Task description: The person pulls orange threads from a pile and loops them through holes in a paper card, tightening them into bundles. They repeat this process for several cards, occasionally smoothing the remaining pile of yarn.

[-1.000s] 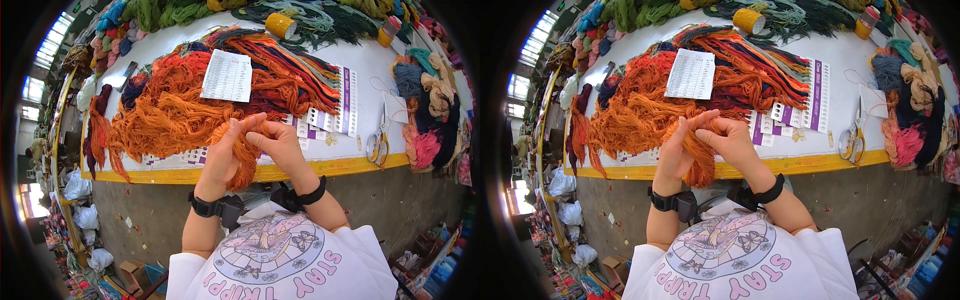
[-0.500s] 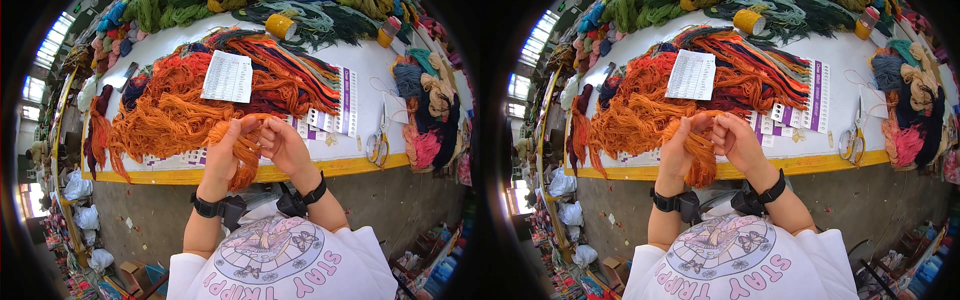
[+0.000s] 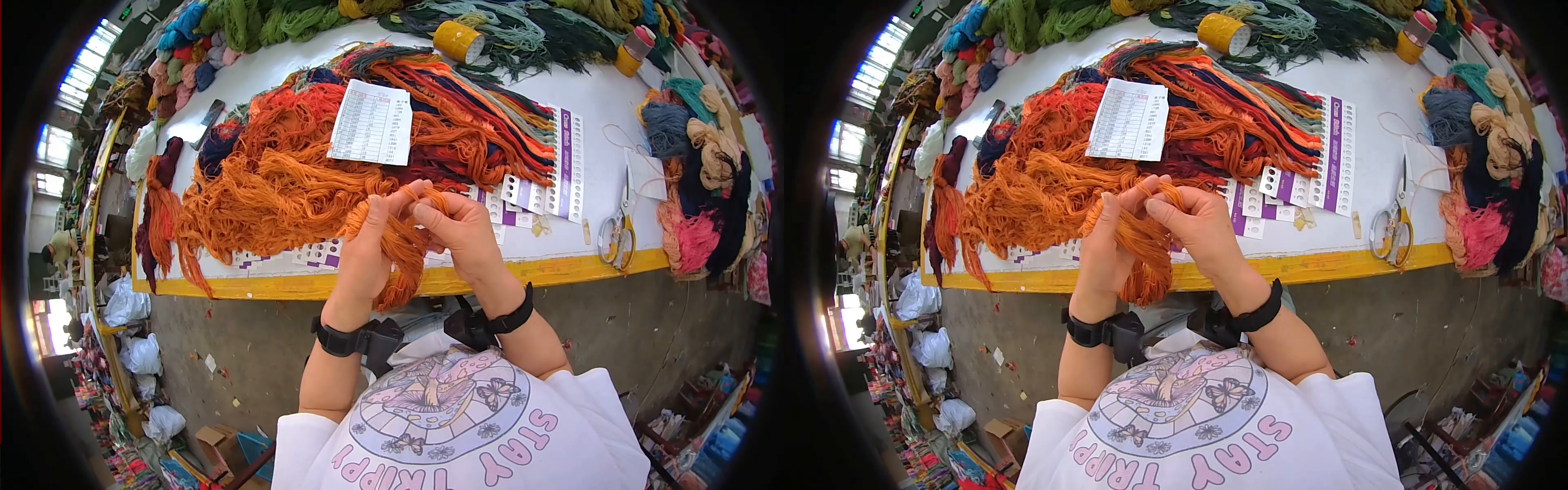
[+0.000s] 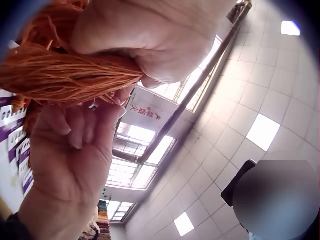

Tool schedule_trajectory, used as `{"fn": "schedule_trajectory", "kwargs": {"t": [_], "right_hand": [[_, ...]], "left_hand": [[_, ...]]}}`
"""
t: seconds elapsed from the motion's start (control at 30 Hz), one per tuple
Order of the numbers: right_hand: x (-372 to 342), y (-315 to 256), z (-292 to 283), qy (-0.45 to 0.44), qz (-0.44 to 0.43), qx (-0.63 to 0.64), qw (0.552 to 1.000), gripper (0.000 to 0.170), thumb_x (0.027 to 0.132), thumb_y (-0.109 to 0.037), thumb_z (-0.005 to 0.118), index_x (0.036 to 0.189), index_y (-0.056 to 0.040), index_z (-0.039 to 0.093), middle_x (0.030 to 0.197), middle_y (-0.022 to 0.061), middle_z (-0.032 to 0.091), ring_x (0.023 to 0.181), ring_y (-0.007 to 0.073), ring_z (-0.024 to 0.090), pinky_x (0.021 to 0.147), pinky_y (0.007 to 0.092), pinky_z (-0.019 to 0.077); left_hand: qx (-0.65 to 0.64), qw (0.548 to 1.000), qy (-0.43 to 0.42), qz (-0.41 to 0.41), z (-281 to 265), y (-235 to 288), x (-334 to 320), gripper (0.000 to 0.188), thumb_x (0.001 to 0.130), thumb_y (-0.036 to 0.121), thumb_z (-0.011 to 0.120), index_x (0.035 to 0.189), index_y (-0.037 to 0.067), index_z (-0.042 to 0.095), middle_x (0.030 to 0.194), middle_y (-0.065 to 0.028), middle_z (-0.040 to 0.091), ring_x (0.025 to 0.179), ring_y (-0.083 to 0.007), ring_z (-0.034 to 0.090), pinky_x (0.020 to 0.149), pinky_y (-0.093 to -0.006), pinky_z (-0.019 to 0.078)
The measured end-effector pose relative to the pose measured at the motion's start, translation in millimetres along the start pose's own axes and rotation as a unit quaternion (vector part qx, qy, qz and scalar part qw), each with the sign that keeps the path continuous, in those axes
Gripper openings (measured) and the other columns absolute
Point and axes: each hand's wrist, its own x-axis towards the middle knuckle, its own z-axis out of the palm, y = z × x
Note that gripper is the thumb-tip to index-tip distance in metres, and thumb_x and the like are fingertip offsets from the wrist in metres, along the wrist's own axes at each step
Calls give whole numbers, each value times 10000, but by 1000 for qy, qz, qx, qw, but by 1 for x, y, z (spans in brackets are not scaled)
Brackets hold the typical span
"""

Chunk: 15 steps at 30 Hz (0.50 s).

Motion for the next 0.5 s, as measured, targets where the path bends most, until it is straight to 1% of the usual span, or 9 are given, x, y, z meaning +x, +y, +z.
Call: {"fn": "schedule_trajectory", "kwargs": {"t": [0.03,0.13,0.17,0.23,0.33,0.43,0.5], "right_hand": [[0,1,-1,6,-2,-6,1000,122,797,-158,646,795,-38,625,613,-44,525,500,10,421,425,164,322],[0,2,-1,8,1,-25,1000,129,797,-160,647,799,-34,626,614,-47,523,498,10,414,421,167,314],[0,1,1,-2,-16,-51,999,130,799,-160,645,802,-32,627,621,-49,527,507,9,418,430,167,319],[-1,-1,4,-21,-49,-102,993,132,802,-161,640,809,-29,629,634,-51,535,526,7,425,447,167,329],[-2,-1,2,-16,-37,-81,996,134,804,-148,636,812,-15,631,662,-49,554,573,6,444,488,169,354],[-1,-2,-2,-19,5,-38,999,135,803,-135,634,806,-1,631,683,-41,568,612,9,457,521,173,373],[-3,-5,-1,-28,0,-44,999,130,798,-127,636,807,2,630,684,-38,570,608,11,459,517,175,374]], "left_hand": [[-9,1000,-5,4,-1,0,0,567,943,416,257,1264,-35,382,1282,-141,424,1126,-212,452,954,-332,367],[22,1000,3,20,-5,-6,2,577,942,427,252,1273,-29,376,1280,-139,428,1134,-208,443,971,-330,345],[85,996,2,38,-7,-9,3,562,944,414,265,1274,-26,380,1276,-138,432,1136,-206,441,971,-326,343],[210,975,-2,73,-10,-14,3,531,947,388,290,1274,-19,388,1269,-138,442,1141,-201,438,972,-318,337],[319,937,21,141,-7,-18,2,467,950,321,339,1268,-14,404,1254,-132,459,1143,-194,438,963,-308,338],[339,923,33,181,-6,-17,2,360,924,175,430,1216,-34,445,1267,-128,465,1119,-213,472,928,-320,371],[413,886,29,210,-9,-18,3,389,931,204,413,1249,-18,420,1253,-137,470,1124,-206,465,939,-314,361]]}}
